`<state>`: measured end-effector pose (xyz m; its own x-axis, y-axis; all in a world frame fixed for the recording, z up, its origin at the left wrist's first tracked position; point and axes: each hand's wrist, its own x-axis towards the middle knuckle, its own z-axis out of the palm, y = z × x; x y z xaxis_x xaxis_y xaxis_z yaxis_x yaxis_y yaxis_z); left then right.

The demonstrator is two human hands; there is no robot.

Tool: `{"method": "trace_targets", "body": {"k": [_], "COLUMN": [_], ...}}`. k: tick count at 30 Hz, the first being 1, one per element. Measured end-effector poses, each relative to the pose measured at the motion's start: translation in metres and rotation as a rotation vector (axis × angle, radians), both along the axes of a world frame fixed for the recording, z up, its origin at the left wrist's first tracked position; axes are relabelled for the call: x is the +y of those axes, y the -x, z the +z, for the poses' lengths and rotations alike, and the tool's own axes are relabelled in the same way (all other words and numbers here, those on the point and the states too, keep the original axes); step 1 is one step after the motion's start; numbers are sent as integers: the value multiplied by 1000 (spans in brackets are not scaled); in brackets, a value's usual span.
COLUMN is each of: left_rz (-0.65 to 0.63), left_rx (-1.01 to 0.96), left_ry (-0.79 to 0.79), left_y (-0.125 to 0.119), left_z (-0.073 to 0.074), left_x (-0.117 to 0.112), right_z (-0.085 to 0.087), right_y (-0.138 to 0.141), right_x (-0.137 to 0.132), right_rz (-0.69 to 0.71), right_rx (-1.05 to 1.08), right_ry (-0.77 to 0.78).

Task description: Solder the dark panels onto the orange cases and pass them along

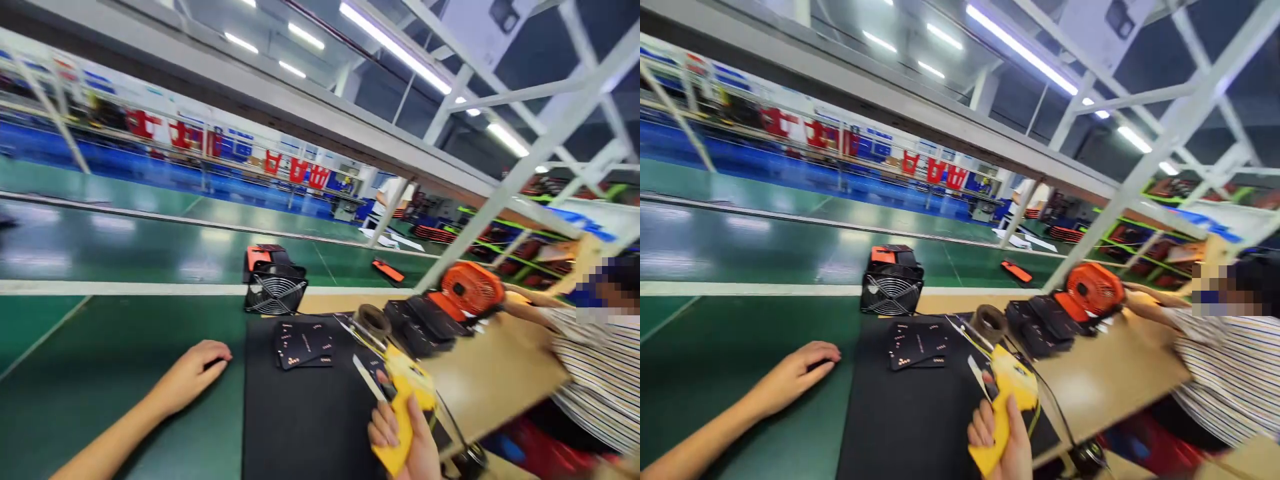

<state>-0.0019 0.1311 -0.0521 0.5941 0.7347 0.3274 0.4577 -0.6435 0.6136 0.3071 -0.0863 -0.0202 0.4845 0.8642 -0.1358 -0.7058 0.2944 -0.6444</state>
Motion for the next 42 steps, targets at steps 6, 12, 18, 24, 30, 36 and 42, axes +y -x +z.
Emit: {"method": "trace_targets", "body": {"k": [6, 12, 18, 24, 30, 36, 42], "left_rz": [5, -12, -183, -207, -277, -151, -116], "left_rx": [29, 45, 412, 735, 694, 781, 686], "left_ry": [-3, -81, -90, -15, -36, -4, -24], "left_y": [5, -23, -116, -169, -166, -180, -202], "left_z": [-4, 20, 66, 72, 71, 70, 60], "left_x": [5, -8, -20, -7, 4, -1, -9], "right_z": [83, 96, 60, 58, 65, 34, 21], "right_y": [-33, -74, -98, -124, -168, -192, -210], "right_x": [59, 123, 127, 96, 47, 16, 24], "right_rz": [-33, -99, -195, -285, -561, -703, -716], "right_rx": [-50, -132, -358, -598, -590, -342, -300], "right_ry": [-9, 255, 598, 780, 671, 676, 657]}}
